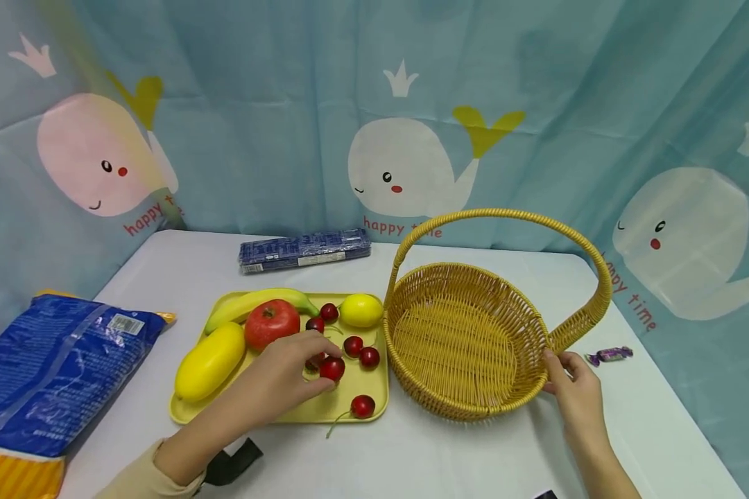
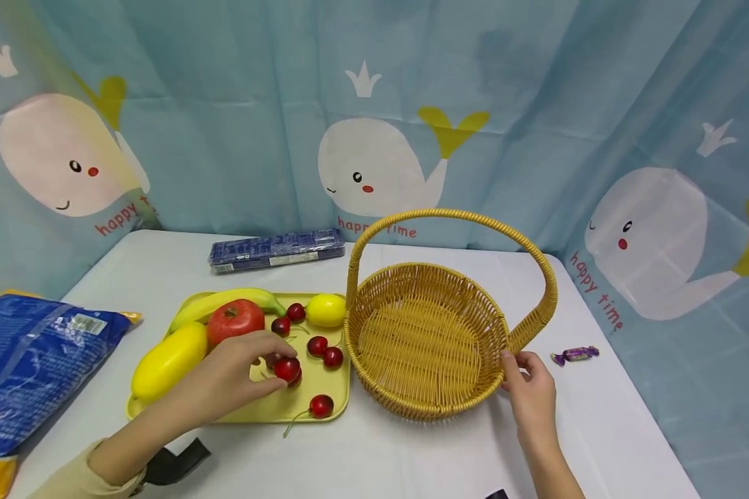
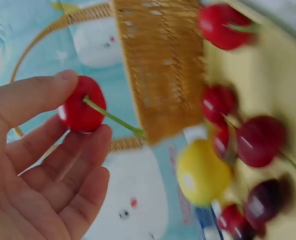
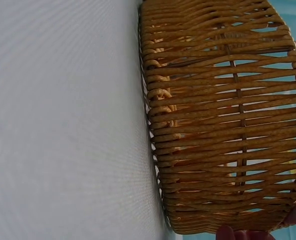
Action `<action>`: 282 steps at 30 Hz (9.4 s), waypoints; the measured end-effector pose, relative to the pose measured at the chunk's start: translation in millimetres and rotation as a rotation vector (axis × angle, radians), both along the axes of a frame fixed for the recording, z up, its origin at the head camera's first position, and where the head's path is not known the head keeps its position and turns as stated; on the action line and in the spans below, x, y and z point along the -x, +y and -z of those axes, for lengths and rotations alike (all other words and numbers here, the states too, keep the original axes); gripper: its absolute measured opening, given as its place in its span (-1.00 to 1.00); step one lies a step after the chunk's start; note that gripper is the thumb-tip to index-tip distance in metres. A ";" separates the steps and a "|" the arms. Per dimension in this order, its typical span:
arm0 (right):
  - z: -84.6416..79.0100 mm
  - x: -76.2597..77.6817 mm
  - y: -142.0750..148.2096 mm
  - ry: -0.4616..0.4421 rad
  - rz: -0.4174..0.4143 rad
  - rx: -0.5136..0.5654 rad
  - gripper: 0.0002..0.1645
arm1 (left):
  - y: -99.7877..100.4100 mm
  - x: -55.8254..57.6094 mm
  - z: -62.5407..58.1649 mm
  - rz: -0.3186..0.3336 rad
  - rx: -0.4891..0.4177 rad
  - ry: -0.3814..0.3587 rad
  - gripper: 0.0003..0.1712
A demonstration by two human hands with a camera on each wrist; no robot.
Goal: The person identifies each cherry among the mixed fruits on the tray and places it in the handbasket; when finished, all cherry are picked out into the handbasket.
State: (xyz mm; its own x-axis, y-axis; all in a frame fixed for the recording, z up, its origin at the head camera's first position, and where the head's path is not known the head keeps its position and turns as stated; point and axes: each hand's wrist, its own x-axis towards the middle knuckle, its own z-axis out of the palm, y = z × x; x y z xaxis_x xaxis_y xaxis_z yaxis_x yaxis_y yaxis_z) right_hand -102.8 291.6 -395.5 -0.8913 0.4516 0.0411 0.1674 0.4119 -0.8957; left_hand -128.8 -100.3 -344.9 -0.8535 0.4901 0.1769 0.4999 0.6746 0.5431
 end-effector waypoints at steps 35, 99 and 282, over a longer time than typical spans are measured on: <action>-0.5 1.3 -0.7 0.004 0.009 0.087 -0.53 | 166.4 63.6 15.4 0.442 0.303 -0.102 -0.79; 0.1 -0.7 2.2 0.274 0.116 0.073 -0.71 | 31.2 5.5 26.9 0.239 -0.014 -0.183 -0.66; 2.9 -3.5 -0.7 0.280 0.129 0.245 -0.71 | 33.9 41.8 -22.0 0.076 0.162 -0.094 -0.62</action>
